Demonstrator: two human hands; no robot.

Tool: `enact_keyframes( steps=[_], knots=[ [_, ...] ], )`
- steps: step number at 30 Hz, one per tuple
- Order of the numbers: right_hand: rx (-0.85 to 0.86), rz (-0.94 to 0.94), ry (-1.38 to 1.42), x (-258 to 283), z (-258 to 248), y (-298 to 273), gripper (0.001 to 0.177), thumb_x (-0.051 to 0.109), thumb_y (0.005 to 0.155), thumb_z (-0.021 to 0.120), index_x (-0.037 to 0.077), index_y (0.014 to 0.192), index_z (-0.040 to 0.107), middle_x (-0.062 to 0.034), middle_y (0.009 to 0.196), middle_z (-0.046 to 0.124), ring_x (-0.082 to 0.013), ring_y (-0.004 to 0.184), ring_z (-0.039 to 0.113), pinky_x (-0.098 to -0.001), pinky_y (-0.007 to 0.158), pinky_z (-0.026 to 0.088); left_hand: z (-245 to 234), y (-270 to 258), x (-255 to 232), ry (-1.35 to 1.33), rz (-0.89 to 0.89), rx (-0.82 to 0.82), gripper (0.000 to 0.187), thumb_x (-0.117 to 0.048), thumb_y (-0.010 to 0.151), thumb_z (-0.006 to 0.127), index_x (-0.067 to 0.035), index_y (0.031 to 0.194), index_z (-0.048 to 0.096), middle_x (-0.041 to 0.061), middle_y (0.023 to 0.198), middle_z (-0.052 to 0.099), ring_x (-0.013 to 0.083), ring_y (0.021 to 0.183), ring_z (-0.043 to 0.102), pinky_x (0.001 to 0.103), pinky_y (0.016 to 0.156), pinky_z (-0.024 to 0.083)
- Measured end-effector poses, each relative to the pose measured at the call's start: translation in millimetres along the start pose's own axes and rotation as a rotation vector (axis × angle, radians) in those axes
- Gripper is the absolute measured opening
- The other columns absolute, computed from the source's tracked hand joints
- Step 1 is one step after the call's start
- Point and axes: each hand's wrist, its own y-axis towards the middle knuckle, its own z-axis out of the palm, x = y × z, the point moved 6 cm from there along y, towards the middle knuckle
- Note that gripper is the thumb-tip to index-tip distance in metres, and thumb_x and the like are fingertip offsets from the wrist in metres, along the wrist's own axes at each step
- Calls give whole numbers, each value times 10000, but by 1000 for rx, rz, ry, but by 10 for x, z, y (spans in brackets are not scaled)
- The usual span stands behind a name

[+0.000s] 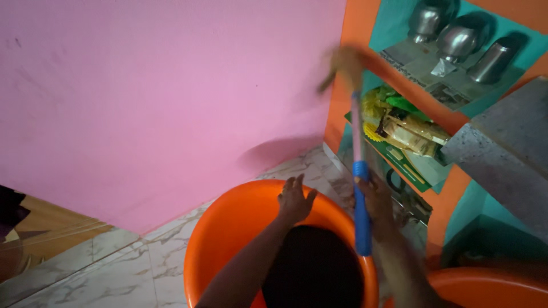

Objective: The person uses a broom to sweep dust from a pink wall, a plastic chair, and the surface of a counter, then continues to sweep a large woven bed frame.

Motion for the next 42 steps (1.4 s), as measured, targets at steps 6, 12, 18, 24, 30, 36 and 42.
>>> enact_keyframes(
  steps=[6, 12, 18, 24, 30, 36, 42],
  knots=[
    [-27, -162, -34, -84, 265, -577, 706, 157, 889, 681, 185, 1550, 436, -23, 683, 592, -116, 472, 553, -285, 399, 475, -78, 62, -215, -44, 40, 62, 732, -482, 943, 639, -149, 1543, 383, 210, 1558, 375, 412, 1420, 397, 610, 1098, 344],
    [-215, -483, -487, -612, -203, -26, 745, 187, 926, 589, 118, 1623, 335, -107, 788, 691, -144, 545, 644, -310, 484, 531, 62, 9, 226, -22, -67, 85, 739, -490, 932, 644, -173, 1544, 377, 200, 1572, 356, 404, 1442, 373, 614, 1107, 334],
    [-245, -615, -981, -885, -663, 969, 741, 248, 961, 623, 72, 1618, 329, -318, 1111, 685, -479, 915, 690, -536, 734, 572, 347, -117, 590, -12, -155, 137, 751, -507, 938, 643, -181, 1553, 362, 203, 1581, 339, 416, 1443, 357, 625, 1131, 303],
    [-256, -129, -1142, -1518, -720, 1046, 710, 318, 993, 557, 239, 1638, 270, -324, 1093, 693, -555, 971, 648, -610, 838, 532, 530, -115, 722, 3, -155, 121, 741, -498, 924, 648, -187, 1540, 380, 204, 1570, 354, 410, 1435, 379, 615, 1127, 313],
    [-178, -151, -1107, -2214, -990, 1062, 537, 384, 992, 506, 184, 1483, 417, -314, 1026, 710, -553, 926, 674, -633, 796, 551, 583, -233, 948, 23, -223, 150, 739, -498, 935, 644, -180, 1544, 372, 204, 1571, 352, 408, 1441, 370, 605, 1131, 313],
    [-111, 83, -1302, -2887, -1529, 1166, 506, 360, 914, 668, 75, 1304, 517, -272, 879, 714, -498, 736, 688, -584, 635, 555, 727, -363, 1078, 45, -264, 167, 723, -510, 947, 615, -190, 1546, 368, 192, 1571, 356, 391, 1442, 383, 597, 1139, 315],
    [6, 515, -629, -3127, -1613, 967, 332, 295, 859, 774, -26, 935, 728, -182, 694, 686, -308, 521, 654, -459, 474, 546, 743, -331, 992, 51, -303, 219, 743, -515, 941, 609, -198, 1560, 347, 179, 1584, 346, 380, 1451, 381, 585, 1146, 321]
  ],
)
